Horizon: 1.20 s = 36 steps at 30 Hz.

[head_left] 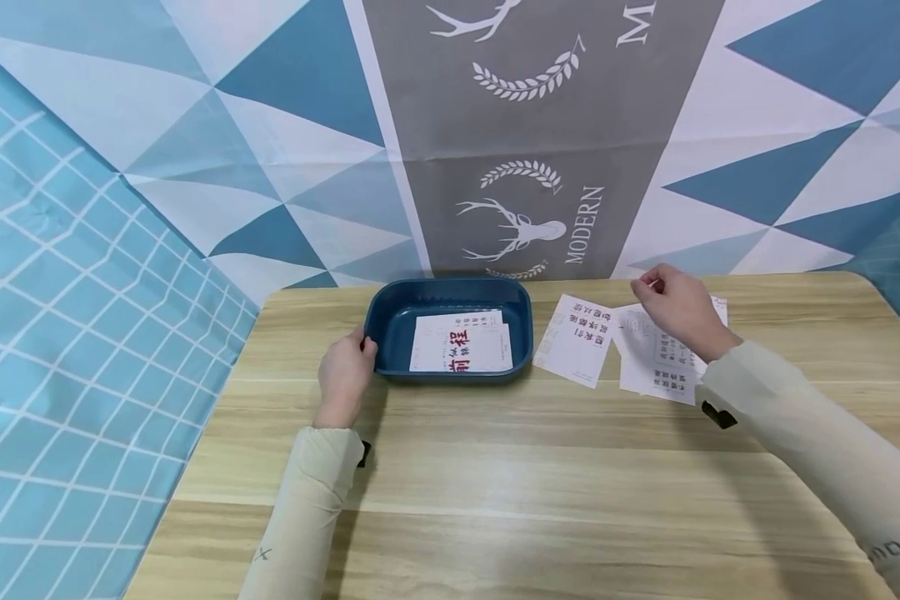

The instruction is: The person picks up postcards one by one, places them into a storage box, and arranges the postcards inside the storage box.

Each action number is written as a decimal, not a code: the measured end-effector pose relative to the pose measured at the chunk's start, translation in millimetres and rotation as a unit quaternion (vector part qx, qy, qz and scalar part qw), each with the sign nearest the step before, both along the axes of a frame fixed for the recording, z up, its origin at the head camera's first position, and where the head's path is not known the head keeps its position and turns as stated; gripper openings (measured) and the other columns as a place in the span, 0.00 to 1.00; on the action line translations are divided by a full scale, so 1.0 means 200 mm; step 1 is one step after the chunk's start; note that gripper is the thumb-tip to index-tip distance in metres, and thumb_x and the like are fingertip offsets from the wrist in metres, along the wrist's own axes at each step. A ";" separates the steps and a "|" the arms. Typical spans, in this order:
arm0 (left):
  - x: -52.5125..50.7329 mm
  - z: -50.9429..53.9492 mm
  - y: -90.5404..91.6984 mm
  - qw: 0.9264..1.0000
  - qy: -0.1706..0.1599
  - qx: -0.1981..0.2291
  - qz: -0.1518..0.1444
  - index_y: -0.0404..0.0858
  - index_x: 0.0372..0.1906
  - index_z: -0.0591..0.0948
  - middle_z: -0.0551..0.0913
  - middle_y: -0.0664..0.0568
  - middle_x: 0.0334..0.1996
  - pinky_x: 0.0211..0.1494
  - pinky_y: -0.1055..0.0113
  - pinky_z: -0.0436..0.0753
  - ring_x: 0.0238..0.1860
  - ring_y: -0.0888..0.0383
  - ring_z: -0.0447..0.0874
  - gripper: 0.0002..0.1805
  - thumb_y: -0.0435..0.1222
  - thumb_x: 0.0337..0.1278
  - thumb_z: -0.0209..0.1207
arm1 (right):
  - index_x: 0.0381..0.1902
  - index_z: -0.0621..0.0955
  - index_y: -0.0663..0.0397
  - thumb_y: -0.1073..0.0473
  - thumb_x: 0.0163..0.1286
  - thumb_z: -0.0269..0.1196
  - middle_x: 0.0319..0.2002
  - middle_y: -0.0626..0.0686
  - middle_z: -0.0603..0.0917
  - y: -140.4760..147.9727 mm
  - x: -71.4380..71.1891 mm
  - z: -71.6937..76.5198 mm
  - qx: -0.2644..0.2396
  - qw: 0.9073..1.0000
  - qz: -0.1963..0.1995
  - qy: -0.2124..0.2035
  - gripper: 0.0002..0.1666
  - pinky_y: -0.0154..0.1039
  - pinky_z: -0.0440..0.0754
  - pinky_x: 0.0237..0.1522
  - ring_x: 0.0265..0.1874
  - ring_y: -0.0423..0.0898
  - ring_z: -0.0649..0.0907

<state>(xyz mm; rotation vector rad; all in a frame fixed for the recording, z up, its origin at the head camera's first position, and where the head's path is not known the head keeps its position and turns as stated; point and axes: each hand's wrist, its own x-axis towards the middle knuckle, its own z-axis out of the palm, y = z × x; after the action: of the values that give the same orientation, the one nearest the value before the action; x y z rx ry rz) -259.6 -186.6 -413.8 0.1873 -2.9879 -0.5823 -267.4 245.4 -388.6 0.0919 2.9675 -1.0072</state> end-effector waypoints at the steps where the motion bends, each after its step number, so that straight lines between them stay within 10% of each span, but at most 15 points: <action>1: 0.00 0.00 0.00 1.000 0.000 0.000 0.001 0.34 0.51 0.78 0.83 0.38 0.38 0.39 0.51 0.76 0.33 0.45 0.80 0.17 0.37 0.65 0.46 | 0.49 0.72 0.63 0.43 0.72 0.43 0.39 0.62 0.77 0.01 0.00 -0.01 0.001 1.000 -0.003 0.000 0.28 0.40 0.69 0.29 0.32 0.53 0.74; 12: -0.01 -0.01 0.00 1.000 0.024 -0.002 -0.003 0.35 0.32 0.78 0.80 0.42 0.25 0.29 0.56 0.72 0.25 0.48 0.75 0.11 0.36 0.63 0.47 | 0.54 0.68 0.69 0.42 0.72 0.41 0.45 0.67 0.73 0.18 0.01 -0.09 -0.014 0.997 -0.061 -0.038 0.33 0.46 0.71 0.36 0.40 0.58 0.71; 36: 0.00 0.00 0.00 1.000 0.004 0.001 0.005 0.34 0.43 0.80 0.82 0.39 0.32 0.35 0.53 0.75 0.30 0.46 0.78 0.14 0.37 0.64 0.47 | 0.46 0.73 0.71 0.41 0.70 0.42 0.34 0.64 0.75 0.44 0.09 -0.20 0.038 0.986 -0.119 -0.109 0.35 0.41 0.65 0.29 0.33 0.56 0.72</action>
<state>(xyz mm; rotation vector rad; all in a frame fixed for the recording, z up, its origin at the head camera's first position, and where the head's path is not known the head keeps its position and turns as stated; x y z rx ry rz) -260.3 -186.6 -413.5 0.1996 -2.9774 -0.5828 -248.6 332.6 -428.1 0.5330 2.8380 -0.8383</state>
